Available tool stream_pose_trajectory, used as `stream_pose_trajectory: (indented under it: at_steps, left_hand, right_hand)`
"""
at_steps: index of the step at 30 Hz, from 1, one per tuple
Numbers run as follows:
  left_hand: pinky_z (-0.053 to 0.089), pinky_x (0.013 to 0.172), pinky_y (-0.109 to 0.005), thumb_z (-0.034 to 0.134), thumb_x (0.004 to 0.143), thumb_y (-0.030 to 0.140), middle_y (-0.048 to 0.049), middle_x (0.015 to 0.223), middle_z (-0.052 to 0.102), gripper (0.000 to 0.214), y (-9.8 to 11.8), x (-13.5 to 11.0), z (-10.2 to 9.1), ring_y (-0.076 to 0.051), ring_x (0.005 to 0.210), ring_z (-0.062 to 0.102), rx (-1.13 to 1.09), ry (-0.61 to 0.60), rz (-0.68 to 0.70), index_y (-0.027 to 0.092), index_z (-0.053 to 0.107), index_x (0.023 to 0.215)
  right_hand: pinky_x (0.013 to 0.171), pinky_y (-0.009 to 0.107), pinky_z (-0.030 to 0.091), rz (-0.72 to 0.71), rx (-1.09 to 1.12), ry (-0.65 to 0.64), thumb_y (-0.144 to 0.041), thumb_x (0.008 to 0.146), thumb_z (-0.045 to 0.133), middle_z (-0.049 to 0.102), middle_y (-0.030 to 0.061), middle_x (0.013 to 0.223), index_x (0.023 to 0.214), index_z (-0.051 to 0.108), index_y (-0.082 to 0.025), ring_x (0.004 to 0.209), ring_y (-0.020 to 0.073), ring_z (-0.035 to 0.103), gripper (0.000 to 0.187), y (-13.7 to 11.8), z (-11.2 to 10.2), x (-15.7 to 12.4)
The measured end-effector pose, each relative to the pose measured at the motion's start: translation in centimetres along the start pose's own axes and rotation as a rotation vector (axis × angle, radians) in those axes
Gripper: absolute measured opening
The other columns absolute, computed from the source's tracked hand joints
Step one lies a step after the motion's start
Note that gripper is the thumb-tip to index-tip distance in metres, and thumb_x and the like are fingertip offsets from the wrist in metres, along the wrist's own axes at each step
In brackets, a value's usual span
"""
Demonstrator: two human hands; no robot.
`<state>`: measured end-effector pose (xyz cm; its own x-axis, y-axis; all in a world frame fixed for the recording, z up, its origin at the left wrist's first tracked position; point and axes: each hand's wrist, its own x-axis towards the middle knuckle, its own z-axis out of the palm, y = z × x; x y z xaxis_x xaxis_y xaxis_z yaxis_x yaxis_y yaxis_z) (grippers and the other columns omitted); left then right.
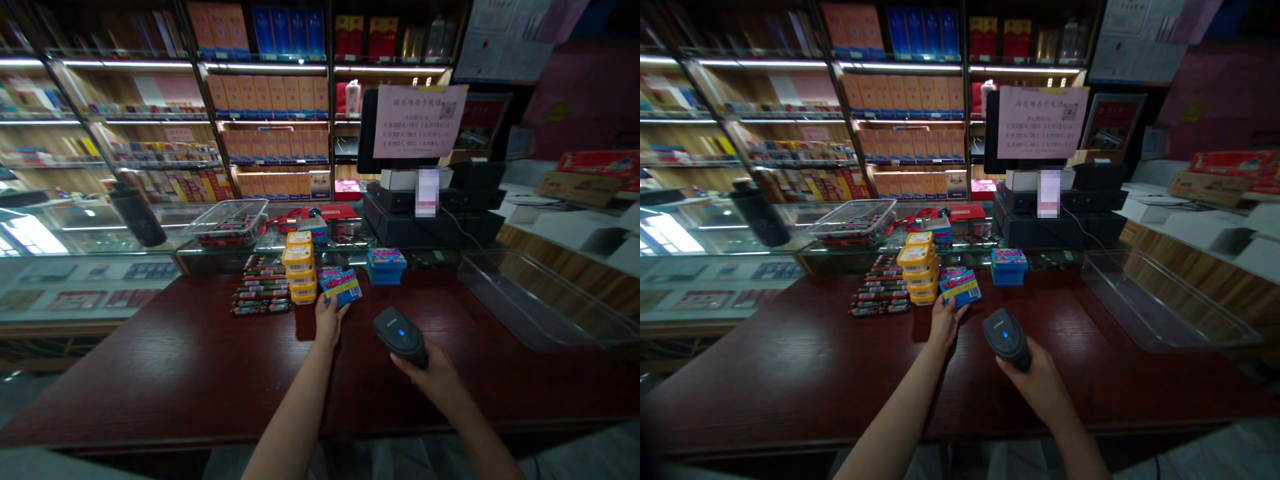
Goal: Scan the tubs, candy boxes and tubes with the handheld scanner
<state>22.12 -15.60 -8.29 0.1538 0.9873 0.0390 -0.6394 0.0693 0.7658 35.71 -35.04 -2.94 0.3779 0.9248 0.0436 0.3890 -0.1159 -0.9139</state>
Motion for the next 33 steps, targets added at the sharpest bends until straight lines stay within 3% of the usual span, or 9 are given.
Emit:
stream_pose_trajectory:
  at_steps: [7, 12, 14, 17, 22, 28, 33]
  left_hand:
    - [0.049, 0.091, -0.049, 0.07, 0.073, 0.03, -0.0055, 0.109, 0.062, 0.029, -0.3, 0.1, 0.2, -0.02, 0.103, 0.06, -0.004, 0.012, 0.014, 0.02, 0.056, 0.098]
    - [0.052, 0.088, -0.045, 0.072, 0.071, 0.035, -0.0059, 0.108, 0.063, 0.039, 0.1, -0.1, 0.0, -0.02, 0.101, 0.061, 0.018, 0.007, -0.017, 0.02, 0.055, 0.101]
    - [0.052, 0.087, -0.044, 0.074, 0.069, 0.036, -0.006, 0.107, 0.063, 0.042, 0.2, -0.2, 0.0, -0.02, 0.1, 0.061, 0.02, 0.003, -0.013, 0.019, 0.054, 0.102]
    - [0.051, 0.088, -0.044, 0.078, 0.063, 0.033, -0.0053, 0.104, 0.064, 0.049, 0.2, -0.3, 0.2, -0.019, 0.097, 0.063, 0.04, -0.015, 0.001, 0.019, 0.053, 0.103]
    - [0.051, 0.087, -0.043, 0.081, 0.057, 0.031, -0.005, 0.102, 0.065, 0.055, 0.1, -0.5, 0.4, -0.02, 0.093, 0.064, 0.099, -0.03, 0.059, 0.019, 0.055, 0.104]
    - [0.051, 0.078, -0.033, 0.077, 0.061, 0.03, -0.0021, 0.084, 0.066, 0.036, 0.8, -0.3, 1.2, -0.017, 0.078, 0.063, 0.345, 0.044, 0.286, 0.016, 0.062, 0.091]
    - [0.046, 0.077, -0.029, 0.073, 0.066, 0.026, -0.0012, 0.08, 0.064, 0.021, 2.1, 0.6, 4.2, -0.017, 0.077, 0.058, 0.574, 0.05, 0.544, 0.019, 0.065, 0.084]
  right_hand:
    - [0.048, 0.027, 0.045, -0.008, -0.033, -0.015, -0.049, 0.073, 0.061, 0.069, 0.0042, 0.073, 0.098, 0.062, -0.016, 0.052, 0.0157, 0.058, 0.042, -0.2, 0.0, -0.3]
    - [0.078, 0.032, 0.049, -0.109, -0.089, 0.014, -0.045, 0.074, 0.061, 0.071, 0.0083, 0.096, 0.1, 0.062, -0.017, 0.088, 0.0219, 0.065, 0.038, 0.3, -0.2, 0.0]
    - [0.08, 0.032, 0.047, -0.137, -0.185, 0.024, -0.043, 0.073, 0.061, 0.07, 0.009, 0.102, 0.104, 0.061, -0.018, 0.094, 0.0231, 0.064, 0.04, 0.5, -0.7, 0.3]
    - [0.069, 0.031, 0.045, -0.123, -0.446, 0.065, -0.043, 0.073, 0.061, 0.072, 0.007, 0.093, 0.104, 0.061, -0.022, 0.086, 0.0244, 0.066, 0.037, 0.7, -1.6, 0.7]
    - [0.061, 0.03, 0.038, -0.157, -0.85, 0.243, -0.031, 0.077, 0.055, 0.072, 0.0044, 0.085, 0.099, 0.061, -0.024, 0.074, 0.0225, 0.066, 0.023, 2.2, -2.3, 1.2]
    - [0.072, 0.03, 0.042, -0.297, -0.947, 0.313, -0.017, 0.076, 0.052, 0.07, 0.0051, 0.096, 0.106, 0.059, -0.022, 0.084, 0.0205, 0.064, 0.031, 5.7, -1.6, 1.5]
    - [0.074, 0.03, 0.043, -0.318, -0.907, 0.334, -0.018, 0.078, 0.051, 0.07, 0.0044, 0.094, 0.107, 0.059, -0.022, 0.083, 0.0194, 0.064, 0.03, 6.7, -1.4, 1.8]
